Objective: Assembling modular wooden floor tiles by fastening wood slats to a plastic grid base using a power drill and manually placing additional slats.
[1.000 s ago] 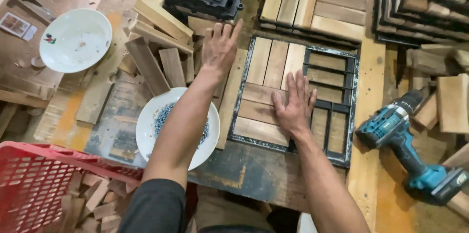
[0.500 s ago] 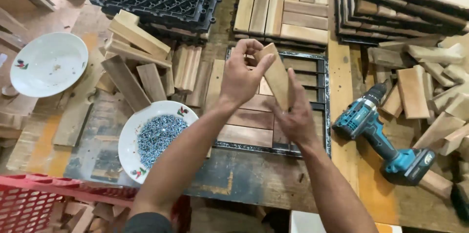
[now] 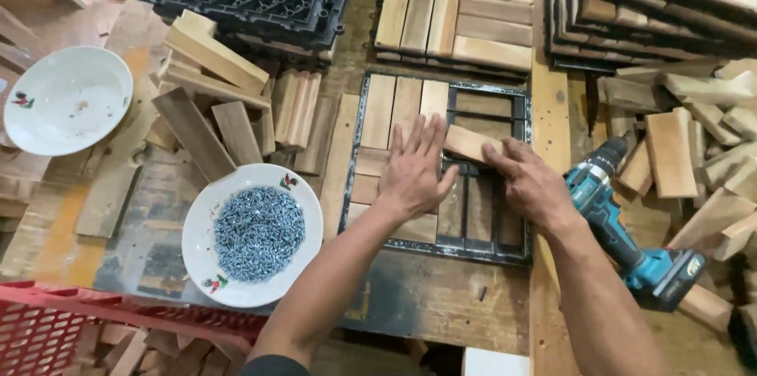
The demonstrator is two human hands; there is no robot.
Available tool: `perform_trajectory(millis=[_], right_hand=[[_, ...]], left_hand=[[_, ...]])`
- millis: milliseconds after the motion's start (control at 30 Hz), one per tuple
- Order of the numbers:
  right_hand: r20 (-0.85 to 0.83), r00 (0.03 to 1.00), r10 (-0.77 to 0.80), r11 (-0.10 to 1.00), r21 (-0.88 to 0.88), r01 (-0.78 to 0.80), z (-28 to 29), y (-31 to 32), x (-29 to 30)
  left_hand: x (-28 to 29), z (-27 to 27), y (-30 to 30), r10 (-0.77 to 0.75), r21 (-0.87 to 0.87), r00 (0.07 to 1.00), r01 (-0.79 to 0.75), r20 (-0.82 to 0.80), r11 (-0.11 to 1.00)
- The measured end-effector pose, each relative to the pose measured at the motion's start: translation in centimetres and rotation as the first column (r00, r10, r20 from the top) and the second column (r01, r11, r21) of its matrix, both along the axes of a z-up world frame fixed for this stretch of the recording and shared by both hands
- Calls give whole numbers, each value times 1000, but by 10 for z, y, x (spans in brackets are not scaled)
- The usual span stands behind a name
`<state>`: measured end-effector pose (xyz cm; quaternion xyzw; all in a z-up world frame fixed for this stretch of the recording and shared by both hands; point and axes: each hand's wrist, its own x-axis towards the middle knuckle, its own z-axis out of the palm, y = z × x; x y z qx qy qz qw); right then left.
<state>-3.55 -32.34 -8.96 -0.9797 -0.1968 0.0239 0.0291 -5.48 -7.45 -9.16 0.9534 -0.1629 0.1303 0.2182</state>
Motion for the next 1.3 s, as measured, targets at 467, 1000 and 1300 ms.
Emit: perform_trajectory(millis=[467,1000,1300], right_hand=[[-111,993,27,999,-22,-30,6,16,28],[71,991,-110,994,29,108,11,67,-16],[70,979,-193,974,135,182,-20,63,-13]], left_hand=[[-10,6,3,-66,134,996,73,-54,988],[40,-22,53,269,-162,933,-235,238,959],[31,38,267,901,-457,374,-776,222,435]])
